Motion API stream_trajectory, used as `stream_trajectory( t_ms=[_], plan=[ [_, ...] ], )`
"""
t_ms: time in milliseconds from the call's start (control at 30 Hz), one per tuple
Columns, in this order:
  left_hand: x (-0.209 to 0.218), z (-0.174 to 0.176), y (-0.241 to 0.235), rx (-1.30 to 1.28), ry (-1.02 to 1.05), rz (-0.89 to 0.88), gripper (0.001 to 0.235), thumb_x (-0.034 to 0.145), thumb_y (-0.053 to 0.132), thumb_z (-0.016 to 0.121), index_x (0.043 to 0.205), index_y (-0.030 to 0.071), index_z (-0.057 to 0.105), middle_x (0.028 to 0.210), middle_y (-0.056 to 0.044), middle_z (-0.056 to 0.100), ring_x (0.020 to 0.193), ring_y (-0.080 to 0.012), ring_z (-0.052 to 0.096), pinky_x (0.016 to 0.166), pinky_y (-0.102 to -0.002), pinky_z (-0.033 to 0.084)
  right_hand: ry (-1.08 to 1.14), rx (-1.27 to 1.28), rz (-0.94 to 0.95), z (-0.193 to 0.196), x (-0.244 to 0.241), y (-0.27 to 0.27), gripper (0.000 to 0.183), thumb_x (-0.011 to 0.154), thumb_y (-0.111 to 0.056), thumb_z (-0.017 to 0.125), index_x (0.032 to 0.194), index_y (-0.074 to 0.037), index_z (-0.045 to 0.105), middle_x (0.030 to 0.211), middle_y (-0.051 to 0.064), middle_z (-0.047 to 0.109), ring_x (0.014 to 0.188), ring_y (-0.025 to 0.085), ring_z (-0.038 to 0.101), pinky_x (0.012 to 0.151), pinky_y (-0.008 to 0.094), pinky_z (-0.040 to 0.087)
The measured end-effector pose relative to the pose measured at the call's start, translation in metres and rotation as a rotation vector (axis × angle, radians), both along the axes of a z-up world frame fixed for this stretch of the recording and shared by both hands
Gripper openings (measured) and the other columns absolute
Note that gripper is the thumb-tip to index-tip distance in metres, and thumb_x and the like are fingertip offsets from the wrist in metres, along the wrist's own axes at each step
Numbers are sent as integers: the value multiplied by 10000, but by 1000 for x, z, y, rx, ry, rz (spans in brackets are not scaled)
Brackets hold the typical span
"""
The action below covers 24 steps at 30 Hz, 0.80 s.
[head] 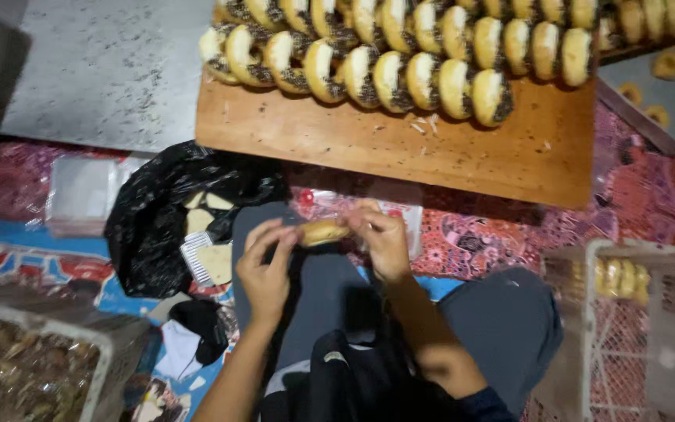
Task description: The person sits on the floor and repeatedly picks up doughnuts from a wooden board, places them into small plastic bags, and then puts the packaged doughnuts into a white plastic crate. The process is repeated for multiple doughnuts.
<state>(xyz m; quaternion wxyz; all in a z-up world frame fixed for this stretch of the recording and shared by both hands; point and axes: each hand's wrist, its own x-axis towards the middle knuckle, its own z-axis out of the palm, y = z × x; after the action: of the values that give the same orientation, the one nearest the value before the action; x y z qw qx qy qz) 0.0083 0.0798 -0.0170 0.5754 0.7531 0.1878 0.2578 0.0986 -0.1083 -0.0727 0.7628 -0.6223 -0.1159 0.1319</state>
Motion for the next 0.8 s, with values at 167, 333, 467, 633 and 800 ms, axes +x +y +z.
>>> stream_trajectory(
  t_ms=[167, 333, 467, 633, 800],
  plan=[
    [-66, -20, 19, 506, 251, 36, 87, 854, 140, 777, 893, 62, 787, 793, -90, 688, 794, -258, 626, 716, -376, 511, -439, -475, -62, -38, -47, 21, 130, 828, -143, 807, 807, -19, 774, 866, 95, 675, 851, 174, 634, 746, 308, 511],
    [-88, -73, 17, 116, 462, 112, 155, 1006, 158, 715, 989, 5, 700, 811, -80, 684, 733, -177, 604, 649, -327, 484, 358, -366, -31, -69, -90, 19, 266, 952, -225, 727, 794, -18, 781, 797, 67, 771, 748, 151, 683, 734, 292, 527],
    [-62, -73, 29, -402, 403, -3, 255, 971, 168, 695, 1149, -12, 668, 752, -54, 737, 676, -92, 655, 624, -237, 511, 615, -40, 72, -80, -62, 14, 221, 918, -168, 755, 1059, -21, 669, 1001, 112, 732, 902, 168, 700, 816, 305, 546],
    [-12, -76, -23, -212, 445, -372, 517, 889, 162, 717, 1349, -6, 554, 1167, -145, 719, 901, -189, 738, 858, -297, 543, 473, -49, -19, -88, -12, -74, 447, 856, -157, 701, 1278, -90, 569, 1151, 102, 699, 988, 190, 705, 833, 358, 579],
    [94, -127, -92, 589, 649, -743, 820, 881, 454, 744, 1517, 81, 385, 1594, -174, 358, 1505, -401, 236, 1144, -615, 268, 263, -506, -527, -123, 101, -192, 448, 826, -188, 696, 1249, -70, 608, 1138, 146, 698, 1011, 262, 694, 883, 414, 557]
  ],
)
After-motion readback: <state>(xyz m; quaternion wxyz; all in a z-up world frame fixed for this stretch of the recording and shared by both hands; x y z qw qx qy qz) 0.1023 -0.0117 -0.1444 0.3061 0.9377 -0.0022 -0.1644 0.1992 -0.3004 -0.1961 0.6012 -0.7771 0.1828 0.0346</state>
